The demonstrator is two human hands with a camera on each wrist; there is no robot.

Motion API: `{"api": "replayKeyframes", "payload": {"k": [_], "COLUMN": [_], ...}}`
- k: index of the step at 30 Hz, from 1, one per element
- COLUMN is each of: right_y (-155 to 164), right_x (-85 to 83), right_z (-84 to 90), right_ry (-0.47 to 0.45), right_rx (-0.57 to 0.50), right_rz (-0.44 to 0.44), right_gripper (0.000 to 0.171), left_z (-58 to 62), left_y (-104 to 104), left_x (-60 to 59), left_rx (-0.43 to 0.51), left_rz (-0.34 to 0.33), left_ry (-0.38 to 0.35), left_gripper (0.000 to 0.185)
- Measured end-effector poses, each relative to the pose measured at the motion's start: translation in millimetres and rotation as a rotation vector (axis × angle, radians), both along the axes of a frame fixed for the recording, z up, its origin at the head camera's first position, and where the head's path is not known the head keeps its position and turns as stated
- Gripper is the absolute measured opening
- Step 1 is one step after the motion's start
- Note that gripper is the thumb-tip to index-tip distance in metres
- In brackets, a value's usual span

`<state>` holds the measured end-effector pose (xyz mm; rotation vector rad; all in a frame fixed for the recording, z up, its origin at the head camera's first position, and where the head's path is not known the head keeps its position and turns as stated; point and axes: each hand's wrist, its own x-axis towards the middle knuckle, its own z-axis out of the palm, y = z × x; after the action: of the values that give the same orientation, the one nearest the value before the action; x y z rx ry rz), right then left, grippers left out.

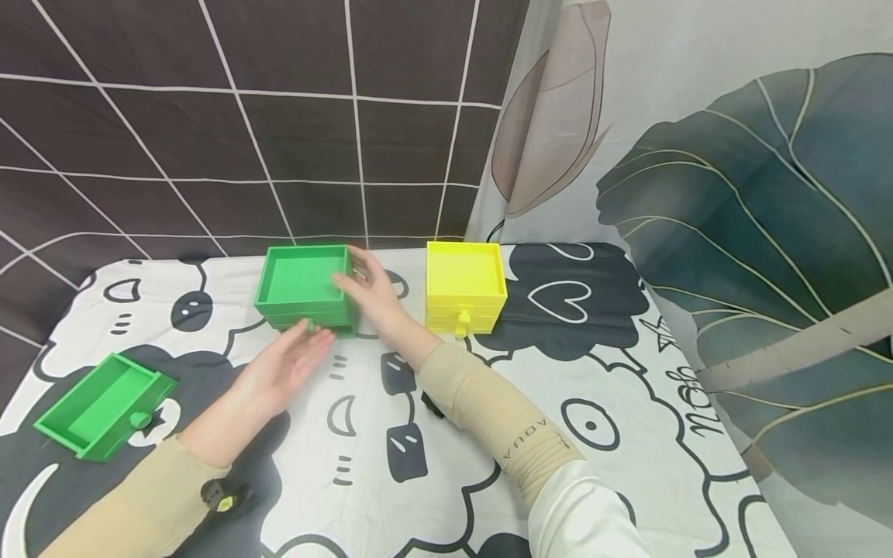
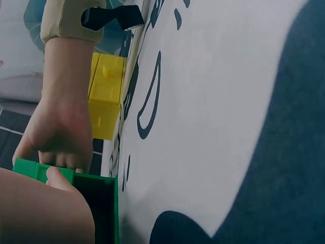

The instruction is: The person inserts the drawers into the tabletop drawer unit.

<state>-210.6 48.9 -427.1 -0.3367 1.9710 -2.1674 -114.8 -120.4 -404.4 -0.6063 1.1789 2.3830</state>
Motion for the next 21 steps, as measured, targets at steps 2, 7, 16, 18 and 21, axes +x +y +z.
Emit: {"api": "replayKeyframes", "payload": {"k": [2, 7, 16, 18, 21], "right_y": [-0.2, -1.0, -1.5, -1.4, -1.3], "right_x": [0.3, 0.6, 0.0, 0.0, 0.2], "right_z": [-0.1, 0.0, -0.5, -0.6, -0.5], "right_ry": [-0.001, -0.002, -0.011, -0.015, -0.019], "right_rx": [0.002, 0.004, 0.004, 0.013, 0.024], "right_rz": [-0.001, -0.008, -0.013, -0.015, -0.018], "right_gripper": [0.063, 0.063, 0.064, 0.065, 0.065], "left_z": [-1.0, -2.9, -6.7, -8.2, -10.8], "left_y": [-1.0, -3.1, -6.3, -7.3, -8.9], "left_x": [2.0, 8.4, 21.1, 24.1, 29.2], "left_rx": [0.001, 0.008, 0.007, -0.002, -0.023], "left_rz": [-0.003, -0.018, -0.042, -0.049, -0.061], "left_ry": [-0.002, 0.007, 0.001, -0.007, -0.018], "left_gripper": [0.018, 0.018, 0.015, 0.014, 0.015]}}
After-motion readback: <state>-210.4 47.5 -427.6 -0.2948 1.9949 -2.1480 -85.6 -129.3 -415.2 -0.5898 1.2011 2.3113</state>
